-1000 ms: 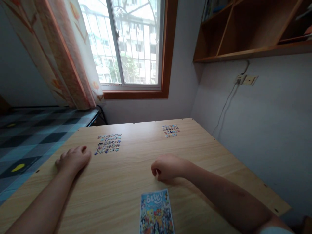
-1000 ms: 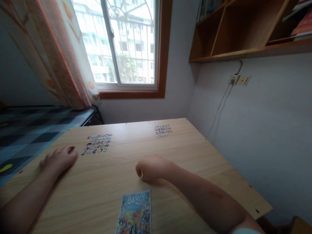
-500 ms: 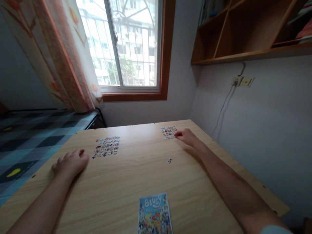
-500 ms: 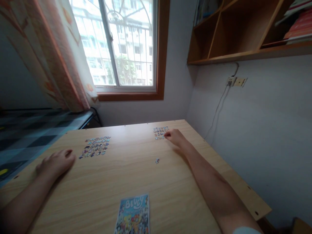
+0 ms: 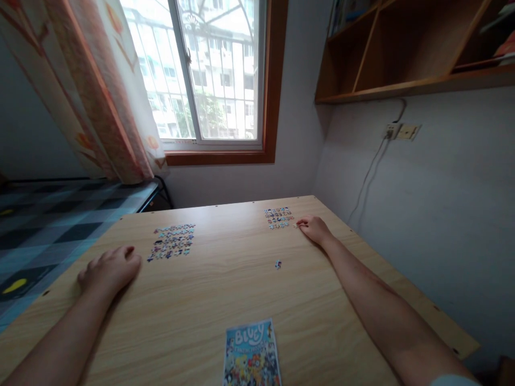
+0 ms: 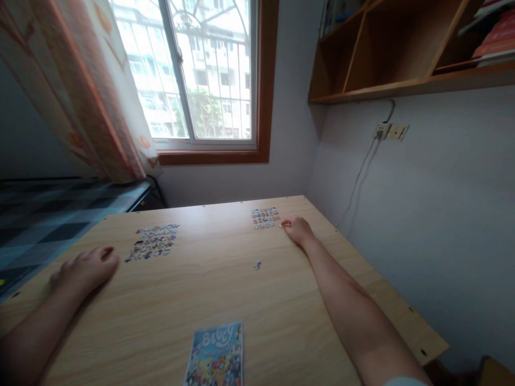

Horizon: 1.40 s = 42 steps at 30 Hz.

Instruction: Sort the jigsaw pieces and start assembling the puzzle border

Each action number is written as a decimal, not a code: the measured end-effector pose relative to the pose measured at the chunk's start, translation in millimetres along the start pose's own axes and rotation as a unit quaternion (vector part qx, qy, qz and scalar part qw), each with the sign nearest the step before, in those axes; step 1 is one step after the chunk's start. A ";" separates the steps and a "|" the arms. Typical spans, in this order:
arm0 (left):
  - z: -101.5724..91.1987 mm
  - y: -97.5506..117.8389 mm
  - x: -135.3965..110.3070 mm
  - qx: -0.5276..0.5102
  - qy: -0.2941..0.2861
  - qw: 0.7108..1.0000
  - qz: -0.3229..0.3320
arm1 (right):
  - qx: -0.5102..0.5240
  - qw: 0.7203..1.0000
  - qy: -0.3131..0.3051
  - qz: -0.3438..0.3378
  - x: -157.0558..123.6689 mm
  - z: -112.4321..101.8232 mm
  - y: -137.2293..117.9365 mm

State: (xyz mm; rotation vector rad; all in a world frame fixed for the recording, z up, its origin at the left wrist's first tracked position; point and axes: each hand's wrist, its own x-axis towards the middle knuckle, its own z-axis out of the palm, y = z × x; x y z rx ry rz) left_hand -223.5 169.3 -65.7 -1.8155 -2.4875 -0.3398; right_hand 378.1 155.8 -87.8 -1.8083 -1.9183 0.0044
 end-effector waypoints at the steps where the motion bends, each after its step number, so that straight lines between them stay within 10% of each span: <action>1: -0.4 0.8 -0.4 0.007 0.000 1.000 -0.016 | -0.007 1.000 -0.001 0.003 -0.7 -0.2 -0.3; 42: -4.6 6.2 -0.9 0.033 -0.016 0.998 -0.048 | -0.063 0.997 -0.027 0.046 -2.6 8.7 -25.1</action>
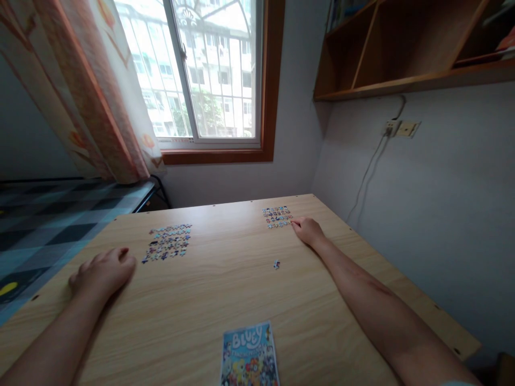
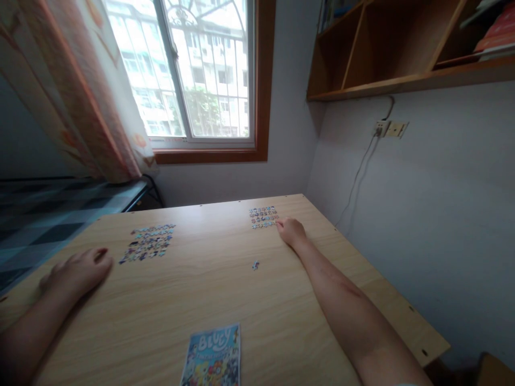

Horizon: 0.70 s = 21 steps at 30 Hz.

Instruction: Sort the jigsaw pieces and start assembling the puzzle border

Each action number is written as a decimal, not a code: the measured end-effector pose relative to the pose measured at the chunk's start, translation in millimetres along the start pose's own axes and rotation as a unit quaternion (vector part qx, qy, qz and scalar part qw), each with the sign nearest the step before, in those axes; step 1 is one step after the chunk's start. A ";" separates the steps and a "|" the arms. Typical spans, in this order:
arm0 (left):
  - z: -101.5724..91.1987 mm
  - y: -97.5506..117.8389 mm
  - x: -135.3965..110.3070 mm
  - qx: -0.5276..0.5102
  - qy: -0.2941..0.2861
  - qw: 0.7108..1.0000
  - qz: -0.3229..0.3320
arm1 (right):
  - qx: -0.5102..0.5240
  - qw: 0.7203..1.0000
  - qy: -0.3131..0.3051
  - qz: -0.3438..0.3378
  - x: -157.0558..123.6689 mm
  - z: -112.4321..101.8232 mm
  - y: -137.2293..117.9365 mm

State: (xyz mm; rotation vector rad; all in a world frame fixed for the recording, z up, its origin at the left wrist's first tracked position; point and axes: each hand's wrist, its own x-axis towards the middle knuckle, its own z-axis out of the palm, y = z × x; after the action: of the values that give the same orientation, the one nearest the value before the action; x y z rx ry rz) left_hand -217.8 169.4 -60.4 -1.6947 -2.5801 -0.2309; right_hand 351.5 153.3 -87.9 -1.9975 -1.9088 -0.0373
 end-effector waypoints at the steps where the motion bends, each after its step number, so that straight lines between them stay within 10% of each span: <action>1: -0.3 0.0 -0.2 -0.001 -0.004 1.000 -0.001 | 0.002 1.000 0.003 0.001 -0.1 -0.1 0.2; 16: -6.1 3.7 -5.8 -0.007 -0.015 1.000 -0.006 | 0.055 0.996 0.065 0.004 -5.1 -14.0 -8.3; 21: -5.5 3.7 -5.8 -0.008 0.000 1.000 -0.001 | 0.103 0.978 -0.134 -0.125 -7.5 -42.3 -32.3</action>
State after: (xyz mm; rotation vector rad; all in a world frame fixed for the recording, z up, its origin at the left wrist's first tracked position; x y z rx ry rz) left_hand -212.4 164.7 -55.4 -1.6986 -2.5874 -0.2524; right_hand 329.7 134.3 -42.6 -1.6871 -2.2191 0.3677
